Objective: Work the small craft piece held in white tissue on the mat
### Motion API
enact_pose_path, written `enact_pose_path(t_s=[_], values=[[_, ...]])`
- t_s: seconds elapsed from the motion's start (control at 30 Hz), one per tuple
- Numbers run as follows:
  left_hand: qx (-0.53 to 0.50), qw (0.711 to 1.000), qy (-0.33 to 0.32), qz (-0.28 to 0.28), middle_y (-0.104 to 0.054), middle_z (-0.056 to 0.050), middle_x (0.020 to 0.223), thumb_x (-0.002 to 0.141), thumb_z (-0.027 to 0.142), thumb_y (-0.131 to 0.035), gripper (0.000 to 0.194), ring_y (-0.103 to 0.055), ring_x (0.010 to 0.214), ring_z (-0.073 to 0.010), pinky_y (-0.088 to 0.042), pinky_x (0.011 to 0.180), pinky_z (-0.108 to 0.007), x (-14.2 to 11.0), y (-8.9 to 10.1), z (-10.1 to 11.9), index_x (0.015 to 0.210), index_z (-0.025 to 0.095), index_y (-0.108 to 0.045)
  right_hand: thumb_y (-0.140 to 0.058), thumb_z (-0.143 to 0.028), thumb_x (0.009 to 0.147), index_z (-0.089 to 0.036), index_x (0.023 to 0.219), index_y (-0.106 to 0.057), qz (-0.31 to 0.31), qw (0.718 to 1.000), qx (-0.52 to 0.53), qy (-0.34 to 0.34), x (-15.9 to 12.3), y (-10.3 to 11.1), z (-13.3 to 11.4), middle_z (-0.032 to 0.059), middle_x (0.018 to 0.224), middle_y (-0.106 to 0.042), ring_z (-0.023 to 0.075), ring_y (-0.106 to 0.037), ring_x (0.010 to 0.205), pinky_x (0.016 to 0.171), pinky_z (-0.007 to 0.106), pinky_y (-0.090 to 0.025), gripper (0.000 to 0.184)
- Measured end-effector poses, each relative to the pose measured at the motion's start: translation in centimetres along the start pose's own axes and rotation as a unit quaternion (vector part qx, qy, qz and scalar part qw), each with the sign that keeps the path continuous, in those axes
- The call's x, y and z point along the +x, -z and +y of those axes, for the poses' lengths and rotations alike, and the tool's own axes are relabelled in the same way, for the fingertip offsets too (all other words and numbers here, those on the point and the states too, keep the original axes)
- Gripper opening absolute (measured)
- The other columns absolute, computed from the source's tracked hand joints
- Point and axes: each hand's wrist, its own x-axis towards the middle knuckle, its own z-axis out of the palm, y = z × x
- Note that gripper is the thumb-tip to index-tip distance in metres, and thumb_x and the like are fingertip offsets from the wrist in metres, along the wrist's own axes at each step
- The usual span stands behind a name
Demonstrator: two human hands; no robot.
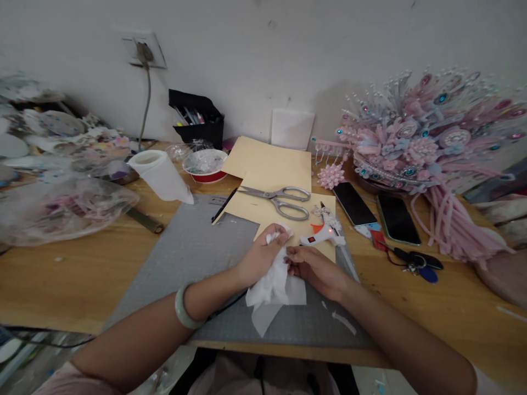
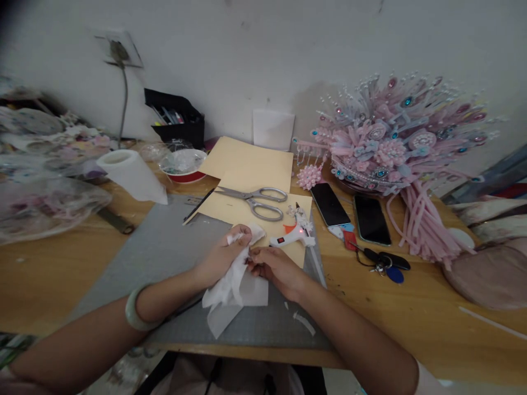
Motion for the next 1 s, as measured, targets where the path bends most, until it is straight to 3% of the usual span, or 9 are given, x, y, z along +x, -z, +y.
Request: enact_pose_path(t_s=[0.17, 0.33, 0.43, 0.53, 0.67, 0.83, 1.0], values=[[-0.035, 0.999, 0.009, -0.023, -0.043, 0.007, 0.047, 0.074, 0.044, -0.039, 0.025, -0.044, 0.038, -0.011, -0.037, 0.04, -0.023, 0.09, 0.14, -0.26, 0.082, 0.021, -0.033, -0.046, -0.015, 0.065, -0.014, 0.064, -0.05, -0.013, 1.0, 0.008, -0.004, 0.12, 0.18, -0.01, -0.0012, 0.065, -0.051, 0.007, -0.047, 0.057, 0.055, 0.02, -0.035, 0.004], [0.14, 0.987, -0.067, 0.049, -0.044, 0.006, 0.056, 0.074, 0.039, -0.042, 0.018, -0.044, 0.049, -0.0092, -0.036, 0.05, -0.02, -0.15, 0.51, -0.47, 0.079, 0.021, -0.041, -0.047, -0.026, 0.07, -0.017, 0.066, -0.044, -0.014, 0.999, -0.034, -0.028, -0.07, 0.01, 0.16, -0.0056, 0.05, -0.045, 0.0039, -0.035, 0.035, 0.036, 0.018, -0.023, 0.011], [0.215, 0.967, -0.127, 0.05, -0.047, 0.004, 0.065, 0.076, 0.033, -0.04, 0.013, -0.045, 0.062, -0.0101, -0.036, 0.061, -0.02, -0.32, 0.46, -0.4, 0.077, 0.021, -0.045, -0.048, -0.025, 0.068, -0.017, 0.066, -0.043, -0.014, 0.996, -0.071, -0.044, -0.16, -0.15, 0.37, -0.0071, 0.044, -0.043, 0.0029, -0.03, 0.031, 0.033, 0.017, -0.018, 0.01], [0.231, 0.963, -0.137, 0.028, -0.048, 0.003, 0.068, 0.077, 0.031, -0.038, 0.013, -0.045, 0.067, -0.0109, -0.035, 0.065, -0.021, -0.37, 0.4, -0.31, 0.077, 0.02, -0.045, -0.045, -0.018, 0.065, -0.017, 0.068, -0.043, 0.01, 0.995, -0.085, -0.049, -0.09, -0.24, 0.47, -0.0074, 0.043, -0.043, 0.0028, -0.031, 0.032, 0.033, 0.016, -0.02, 0.003], [0.196, 0.975, -0.107, 0.006, -0.046, 0.004, 0.063, 0.077, 0.033, -0.038, 0.015, -0.043, 0.059, -0.0097, -0.036, 0.056, -0.019, -0.21, 0.5, -0.56, 0.078, 0.02, -0.043, -0.041, -0.015, 0.063, -0.017, 0.066, -0.044, 0.017, 0.995, -0.087, -0.044, 0.01, -0.31, 0.44, -0.0061, 0.046, -0.046, 0.004, -0.036, 0.034, 0.034, 0.015, -0.025, 0.005], [0.078, 0.997, -0.024, -0.008, -0.042, 0.007, 0.053, 0.073, 0.04, -0.044, 0.021, -0.04, 0.041, -0.0068, -0.034, 0.041, -0.018, 0.03, 0.37, -0.85, 0.08, 0.02, -0.041, -0.039, -0.015, 0.062, -0.017, 0.062, -0.043, 0.004, 0.996, -0.079, -0.033, -0.05, -0.45, 0.36, -0.0044, 0.048, -0.047, 0.0048, -0.037, 0.037, 0.034, 0.016, -0.027, 0.005], [-0.035, 0.999, 0.009, -0.005, -0.044, 0.008, 0.05, 0.07, 0.038, -0.05, 0.022, -0.042, 0.038, -0.0063, -0.035, 0.039, -0.017, 0.17, 0.04, -0.6, 0.075, 0.02, -0.038, -0.037, -0.013, 0.062, -0.017, 0.065, -0.042, -0.008, 0.997, -0.068, -0.033, -0.06, -0.24, 0.37, -0.0042, 0.048, -0.049, 0.0054, -0.038, 0.037, 0.035, 0.016, -0.026, 0.007]])
